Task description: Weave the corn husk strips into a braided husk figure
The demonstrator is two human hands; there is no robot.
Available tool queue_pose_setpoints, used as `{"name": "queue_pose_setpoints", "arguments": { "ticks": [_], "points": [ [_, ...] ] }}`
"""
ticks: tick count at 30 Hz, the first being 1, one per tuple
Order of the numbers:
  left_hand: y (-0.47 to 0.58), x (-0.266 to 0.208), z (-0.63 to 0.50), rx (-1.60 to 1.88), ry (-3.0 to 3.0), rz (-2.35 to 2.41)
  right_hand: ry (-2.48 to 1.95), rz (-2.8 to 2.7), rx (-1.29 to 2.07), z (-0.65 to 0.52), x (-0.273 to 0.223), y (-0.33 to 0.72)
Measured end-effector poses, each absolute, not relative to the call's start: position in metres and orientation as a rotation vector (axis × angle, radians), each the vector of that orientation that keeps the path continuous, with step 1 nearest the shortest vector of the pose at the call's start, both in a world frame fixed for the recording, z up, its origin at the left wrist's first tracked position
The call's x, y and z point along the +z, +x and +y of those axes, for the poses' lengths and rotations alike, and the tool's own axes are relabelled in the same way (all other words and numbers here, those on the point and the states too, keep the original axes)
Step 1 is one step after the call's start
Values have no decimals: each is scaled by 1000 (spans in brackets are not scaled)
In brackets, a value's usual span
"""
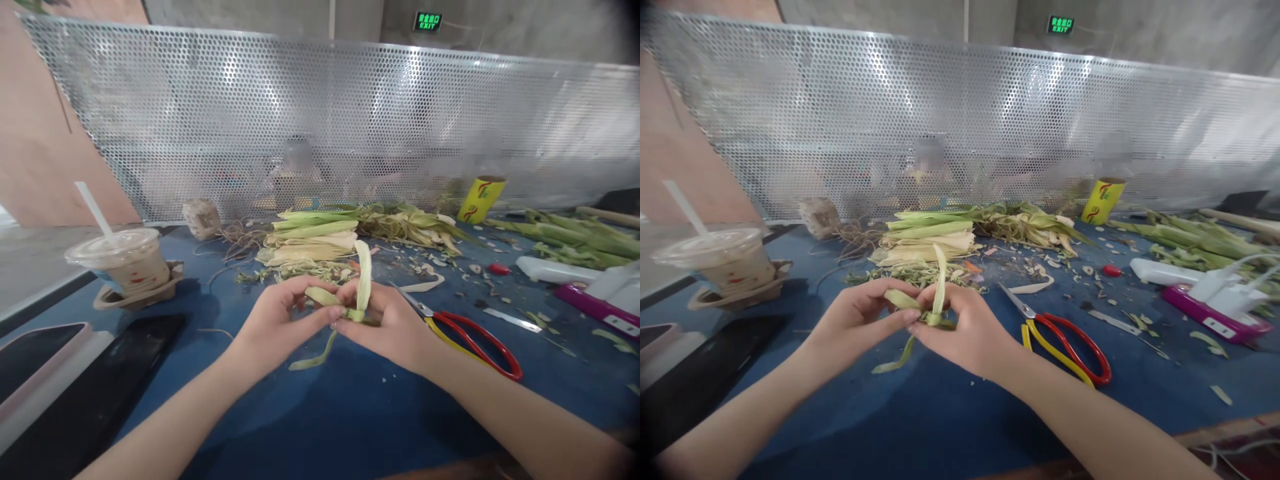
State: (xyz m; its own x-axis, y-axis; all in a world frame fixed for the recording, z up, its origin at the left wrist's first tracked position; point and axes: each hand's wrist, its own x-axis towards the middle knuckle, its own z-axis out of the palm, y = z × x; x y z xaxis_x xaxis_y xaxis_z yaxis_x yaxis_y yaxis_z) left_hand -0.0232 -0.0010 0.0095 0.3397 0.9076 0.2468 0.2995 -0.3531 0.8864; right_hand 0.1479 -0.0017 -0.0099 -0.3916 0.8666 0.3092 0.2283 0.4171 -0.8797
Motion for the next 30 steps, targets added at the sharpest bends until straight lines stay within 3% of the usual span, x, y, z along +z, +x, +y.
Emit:
{"name": "queue_pose_setpoints", "arguments": {
  "ticks": [9, 18, 24, 30],
  "points": [
    [-22, 10, -4, 977, 2233, 1425, -1122, -1838, 953, 5, -13, 148],
    [-32, 21, 3, 1114, 1986, 1504, -1062, -1633, 1045, 10, -12, 150],
    [-24, 9, 5, 1286, 1646, 1228, -869, -1575, 1219, 14, -16, 151],
    [-14, -3, 2, 922, 1343, 946, -909, -1623, 1201, 9, -12, 151]
  ]
}}
